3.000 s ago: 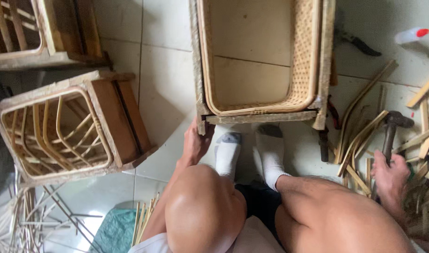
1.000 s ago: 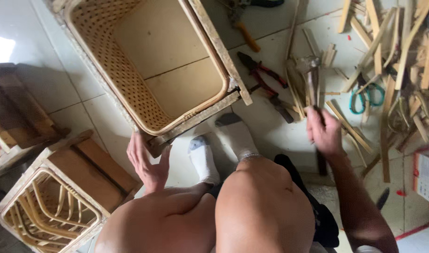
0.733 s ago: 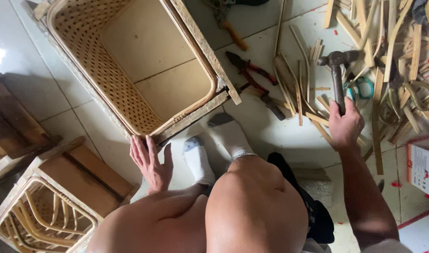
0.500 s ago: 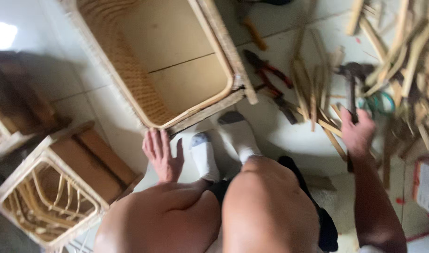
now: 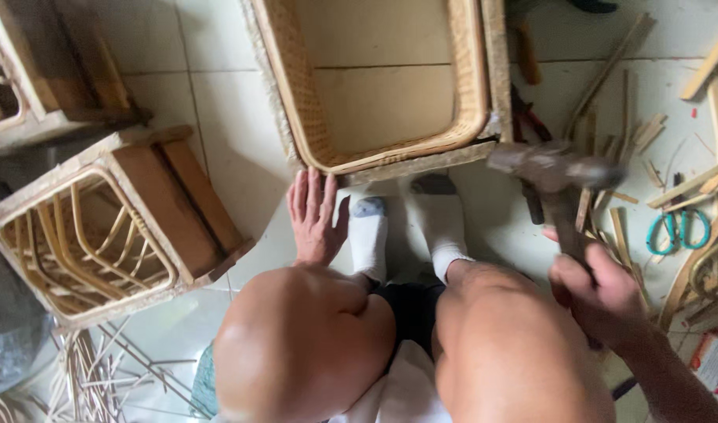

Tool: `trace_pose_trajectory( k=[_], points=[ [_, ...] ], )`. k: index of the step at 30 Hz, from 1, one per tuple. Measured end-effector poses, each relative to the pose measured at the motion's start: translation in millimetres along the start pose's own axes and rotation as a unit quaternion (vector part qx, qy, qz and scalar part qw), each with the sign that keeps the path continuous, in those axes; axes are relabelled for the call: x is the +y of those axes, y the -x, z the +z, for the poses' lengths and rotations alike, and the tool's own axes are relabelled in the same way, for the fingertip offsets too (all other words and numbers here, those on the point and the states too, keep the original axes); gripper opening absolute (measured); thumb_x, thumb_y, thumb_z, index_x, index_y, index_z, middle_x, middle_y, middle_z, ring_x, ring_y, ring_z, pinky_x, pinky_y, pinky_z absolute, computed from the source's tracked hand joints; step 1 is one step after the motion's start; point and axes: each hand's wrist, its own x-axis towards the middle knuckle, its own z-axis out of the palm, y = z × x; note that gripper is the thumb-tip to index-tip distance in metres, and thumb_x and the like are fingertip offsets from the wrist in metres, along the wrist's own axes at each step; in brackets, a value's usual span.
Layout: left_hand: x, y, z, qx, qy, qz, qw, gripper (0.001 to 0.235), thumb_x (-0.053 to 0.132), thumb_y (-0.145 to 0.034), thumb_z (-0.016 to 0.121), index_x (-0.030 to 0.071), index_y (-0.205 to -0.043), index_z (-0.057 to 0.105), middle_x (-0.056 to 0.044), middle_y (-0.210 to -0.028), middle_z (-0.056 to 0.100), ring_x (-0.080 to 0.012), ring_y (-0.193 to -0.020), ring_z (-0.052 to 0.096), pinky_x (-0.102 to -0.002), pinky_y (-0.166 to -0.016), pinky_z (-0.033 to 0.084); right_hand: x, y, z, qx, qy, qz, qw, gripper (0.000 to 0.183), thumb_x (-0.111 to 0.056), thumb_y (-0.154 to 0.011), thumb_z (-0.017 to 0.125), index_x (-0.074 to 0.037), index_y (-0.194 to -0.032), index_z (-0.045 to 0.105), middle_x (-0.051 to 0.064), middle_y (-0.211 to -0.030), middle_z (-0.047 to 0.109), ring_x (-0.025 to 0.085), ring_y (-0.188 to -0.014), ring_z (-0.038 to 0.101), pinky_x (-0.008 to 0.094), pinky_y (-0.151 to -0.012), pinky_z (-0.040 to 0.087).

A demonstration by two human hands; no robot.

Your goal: The person applies glue to the edges of a rectangular woven basket frame, then inserts a woven basket body into the frame. They use pliers to adjust the fit and a hammer to tap the frame into place, completing the assembly.

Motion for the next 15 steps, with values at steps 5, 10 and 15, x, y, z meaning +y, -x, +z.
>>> trace_pose_trajectory(
  k=[5, 10, 15],
  points=[
    [-4.8, -1.5, 0.7, 0.003, -0.001, -0.006, 1.000, 0.061, 0.020, -0.097, 0.077, 0.013, -0.152, 0.051, -0.016, -0.161, 0.043, -0.0381, -0.151, 0.038, -0.056, -0.123, 0.032, -15.8, -28.8, 13.3, -0.046, 0.155, -0.044, 0.986, 0.029, -0.025, -0.097, 0.065, -0.006, -0.118, 0.063, 0.014, -0.081, 0.062, 0.022, -0.068, 0.061, 0.035, -0.067, 0.054],
    [-1.7, -3.3, 4.4, 0.013, -0.012, -0.012, 1.000, 0.061, 0.022, -0.098, 0.079, 0.015, -0.153, 0.052, -0.013, -0.162, 0.043, -0.0355, -0.152, 0.038, -0.053, -0.124, 0.033, -30.1, -28.5, 19.5, -0.059, 0.177, 0.020, 0.982, 0.042, -0.026, -0.093, 0.065, -0.017, -0.133, 0.059, 0.019, -0.089, 0.069, 0.022, -0.072, 0.066, 0.038, -0.067, 0.056],
    [-1.2, -2.6, -4.6, 0.010, 0.001, 0.001, 1.000, 0.062, 0.024, -0.099, 0.080, 0.015, -0.153, 0.052, -0.014, -0.163, 0.043, -0.0346, -0.153, 0.037, -0.054, -0.124, 0.032, -23.0, -29.2, 32.3, -0.011, 0.190, -0.088, 0.978, 0.037, -0.028, -0.092, 0.068, -0.013, -0.126, 0.066, 0.019, -0.087, 0.070, 0.021, -0.072, 0.067, 0.038, -0.068, 0.054]
  ],
)
